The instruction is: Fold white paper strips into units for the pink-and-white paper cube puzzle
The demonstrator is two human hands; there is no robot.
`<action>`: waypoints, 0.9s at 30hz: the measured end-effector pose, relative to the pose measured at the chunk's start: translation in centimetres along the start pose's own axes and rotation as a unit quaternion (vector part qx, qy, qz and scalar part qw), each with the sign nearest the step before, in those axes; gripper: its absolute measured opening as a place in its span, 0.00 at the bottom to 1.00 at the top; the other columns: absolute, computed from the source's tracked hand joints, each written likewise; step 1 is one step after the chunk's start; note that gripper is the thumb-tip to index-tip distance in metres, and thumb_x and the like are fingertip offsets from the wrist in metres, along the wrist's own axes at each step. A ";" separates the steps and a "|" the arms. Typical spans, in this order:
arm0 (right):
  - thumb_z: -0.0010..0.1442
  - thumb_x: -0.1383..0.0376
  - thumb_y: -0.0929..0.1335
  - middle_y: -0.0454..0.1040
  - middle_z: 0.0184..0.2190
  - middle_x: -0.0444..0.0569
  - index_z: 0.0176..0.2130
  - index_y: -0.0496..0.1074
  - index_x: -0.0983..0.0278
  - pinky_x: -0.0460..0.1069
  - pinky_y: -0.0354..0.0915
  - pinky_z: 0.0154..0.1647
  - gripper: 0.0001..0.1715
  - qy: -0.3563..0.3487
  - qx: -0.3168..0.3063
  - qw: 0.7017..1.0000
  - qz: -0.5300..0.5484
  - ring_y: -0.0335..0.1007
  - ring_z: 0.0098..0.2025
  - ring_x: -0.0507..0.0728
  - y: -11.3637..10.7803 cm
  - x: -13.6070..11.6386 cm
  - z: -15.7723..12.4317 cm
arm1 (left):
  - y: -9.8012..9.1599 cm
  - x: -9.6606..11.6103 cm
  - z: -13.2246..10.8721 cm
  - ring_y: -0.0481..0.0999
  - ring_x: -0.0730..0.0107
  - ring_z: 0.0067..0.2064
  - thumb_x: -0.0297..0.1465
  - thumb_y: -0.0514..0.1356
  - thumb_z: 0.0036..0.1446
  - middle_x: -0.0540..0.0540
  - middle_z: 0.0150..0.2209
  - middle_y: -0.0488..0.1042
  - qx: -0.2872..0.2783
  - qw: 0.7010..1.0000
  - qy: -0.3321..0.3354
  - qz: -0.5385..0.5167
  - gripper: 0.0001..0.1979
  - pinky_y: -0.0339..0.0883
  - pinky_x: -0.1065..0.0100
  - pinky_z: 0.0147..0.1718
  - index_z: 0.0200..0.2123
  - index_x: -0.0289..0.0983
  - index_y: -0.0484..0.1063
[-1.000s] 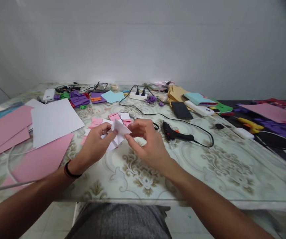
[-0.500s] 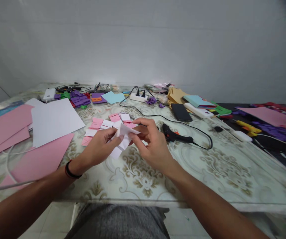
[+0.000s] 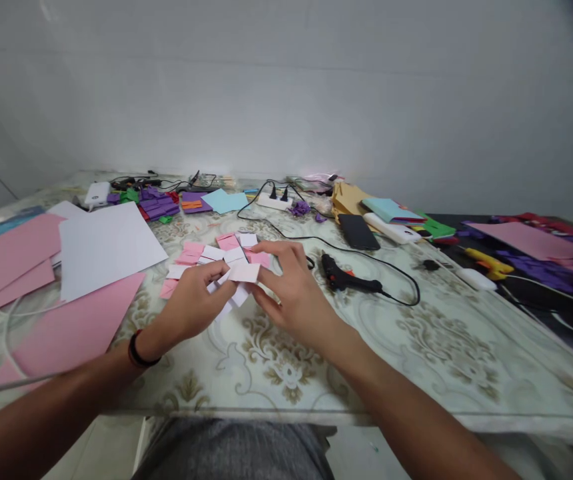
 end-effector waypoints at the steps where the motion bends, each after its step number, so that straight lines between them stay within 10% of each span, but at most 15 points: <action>1: 0.67 0.72 0.68 0.69 0.57 0.59 0.52 0.73 0.59 0.68 0.70 0.56 0.16 0.000 -0.018 1.000 0.005 0.64 0.57 0.69 0.3 0.2 0.0 | 0.0 0.0 0.0 0.70 0.65 0.32 0.36 0.57 0.63 0.49 0.29 0.76 0.003 1.000 0.004 0.012 0.12 0.60 0.67 0.31 0.31 0.37 0.76; 27: 0.69 0.69 0.70 0.77 0.46 0.58 0.45 0.77 0.66 0.55 0.76 0.47 0.05 0.037 -0.048 0.996 0.065 0.79 0.46 0.62 1.4 1.4 -0.6 | 1.0 0.0 -0.1 0.76 0.63 0.40 0.36 0.58 0.68 0.48 0.37 0.79 -0.077 0.996 0.032 -0.017 0.10 0.65 0.66 0.39 0.40 0.37 0.75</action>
Point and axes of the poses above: each hand's wrist, its own z-axis towards the middle knuckle, its own y-axis out of the palm, x = y × z, the point moved 6 cm from there along z, towards the middle knuckle
